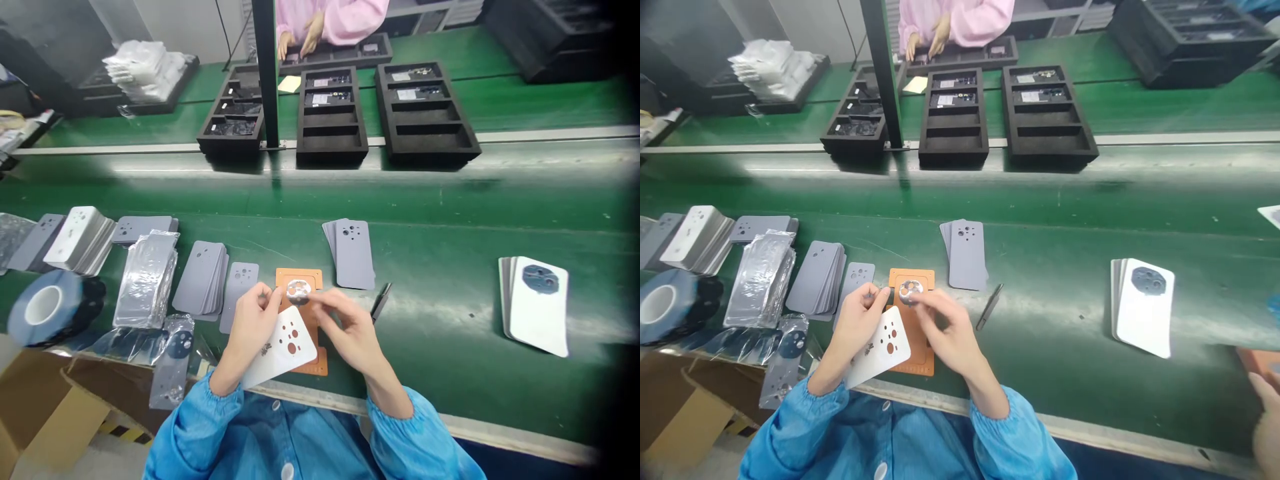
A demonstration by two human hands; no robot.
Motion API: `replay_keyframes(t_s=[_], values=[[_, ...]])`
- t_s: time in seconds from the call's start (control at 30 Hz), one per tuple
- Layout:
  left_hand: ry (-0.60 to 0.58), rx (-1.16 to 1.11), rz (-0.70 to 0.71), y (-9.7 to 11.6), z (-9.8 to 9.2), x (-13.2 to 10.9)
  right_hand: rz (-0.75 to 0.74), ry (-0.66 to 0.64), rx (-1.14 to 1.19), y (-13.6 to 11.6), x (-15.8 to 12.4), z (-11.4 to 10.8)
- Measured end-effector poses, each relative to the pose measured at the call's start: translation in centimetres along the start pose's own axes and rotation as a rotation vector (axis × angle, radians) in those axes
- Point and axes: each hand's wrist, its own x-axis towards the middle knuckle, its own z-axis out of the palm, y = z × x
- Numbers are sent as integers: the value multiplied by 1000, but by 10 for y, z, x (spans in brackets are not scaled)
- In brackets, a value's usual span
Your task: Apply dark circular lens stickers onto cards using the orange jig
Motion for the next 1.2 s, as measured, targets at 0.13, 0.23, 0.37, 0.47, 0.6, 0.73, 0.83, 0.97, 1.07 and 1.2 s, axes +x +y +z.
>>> replay_keyframes(t_s=[0.13, 0.23, 0.37, 0.47, 0.6, 0.73, 0.83, 0.97, 1.07, 1.2], values=[[-158, -279, 14, 10, 5, -21, -225, -280, -5, -38, -9, -8], [-262, -493, 58, 10, 14, -33, -227, -349, 42, -57, -4, -12], [-52, -683, 109, -6, 11, -41, -56, -302, 18, -62, 15, -16], [174, -576, 267, -27, -2, -50, 27, -217, -62, -49, 28, -16], [279, -26, 741, -58, -4, -74, 52, -141, -116, -27, 36, -10], [70, 546, 981, -84, 14, -94, 21, -152, -200, -19, 38, -2], [-8, 796, 930, -96, 26, -97, -14, -162, -287, -19, 40, 1], [12, 916, 914, -105, 33, -92, -58, -157, -418, -13, 41, 1], [51, 944, 935, -109, 36, -89, -79, -162, -504, -6, 41, 0], [100, 943, 961, -113, 38, -86, -131, -178, -660, 5, 39, 4]])
